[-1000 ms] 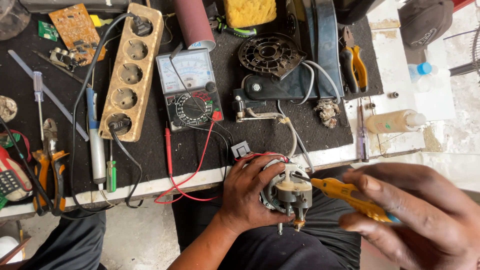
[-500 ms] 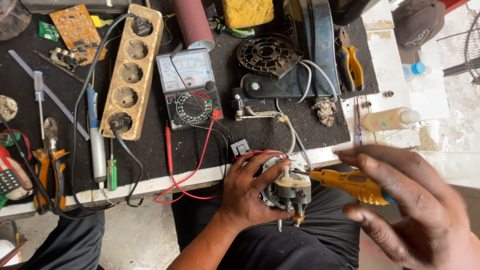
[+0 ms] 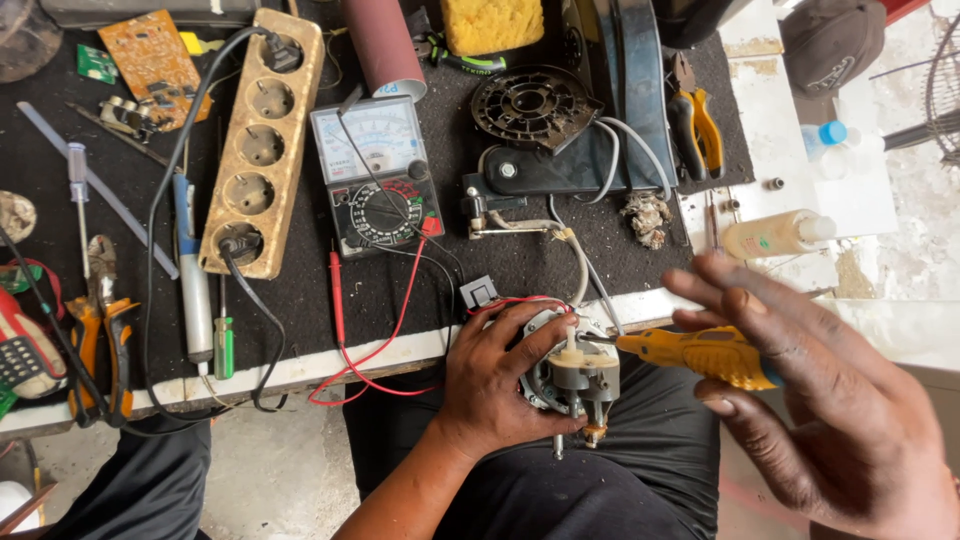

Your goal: The person holds a small electric motor and uses a screwdriver to tighten screws on its casing. They then use a yellow-handled tool to scrape or clean the internal components of the motor while seated on the floor.

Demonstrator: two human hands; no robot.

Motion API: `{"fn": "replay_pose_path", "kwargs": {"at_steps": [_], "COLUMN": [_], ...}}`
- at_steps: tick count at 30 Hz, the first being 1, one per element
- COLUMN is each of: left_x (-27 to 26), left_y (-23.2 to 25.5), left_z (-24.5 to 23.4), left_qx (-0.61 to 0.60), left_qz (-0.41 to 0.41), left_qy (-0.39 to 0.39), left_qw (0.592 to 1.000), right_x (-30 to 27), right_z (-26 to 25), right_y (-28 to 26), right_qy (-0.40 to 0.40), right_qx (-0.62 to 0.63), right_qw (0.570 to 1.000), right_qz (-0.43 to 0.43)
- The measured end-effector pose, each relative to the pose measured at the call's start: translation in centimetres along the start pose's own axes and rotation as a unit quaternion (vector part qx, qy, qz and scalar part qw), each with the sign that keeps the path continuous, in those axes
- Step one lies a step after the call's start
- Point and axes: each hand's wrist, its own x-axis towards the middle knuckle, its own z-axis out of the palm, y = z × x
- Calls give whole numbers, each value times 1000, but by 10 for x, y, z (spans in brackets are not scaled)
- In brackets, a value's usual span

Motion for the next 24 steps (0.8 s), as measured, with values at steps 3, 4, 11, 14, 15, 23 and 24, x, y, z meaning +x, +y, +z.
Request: {"fn": "replay_pose_path", "kwargs": {"at_steps": [3,4,11,14,15,23,24], "left_x": [0,-1,1,0,0,-2,-2], "left_y": [1,1,3,1,0,0,1], "left_z": [-1,1,0,1,2,5,4], "left_qx": [-8,-1,3,0,2,16,17], "left_qz": [2,0,6,8,9,13,14], "left_qy": [-2,1,17,16,16,21,21], "left_qw": [1000,1000,1000,1000,1000,1000,1000], "right_x": [3,1,5,7,8,9,7], "right_z": [-4,-4,0,-6,-4,-1,3], "right_y": [-3,1,-2,-1,-2,10,8], "right_qy": [-19,-11,16,-71,-70,-80,-78], "right_qx": [-48,-34,-25,100,100,88,88], "right_qw": [998,999,1000,991,991,993,993], "right_qz": [28,22,1,60,58,-16,-17]}}
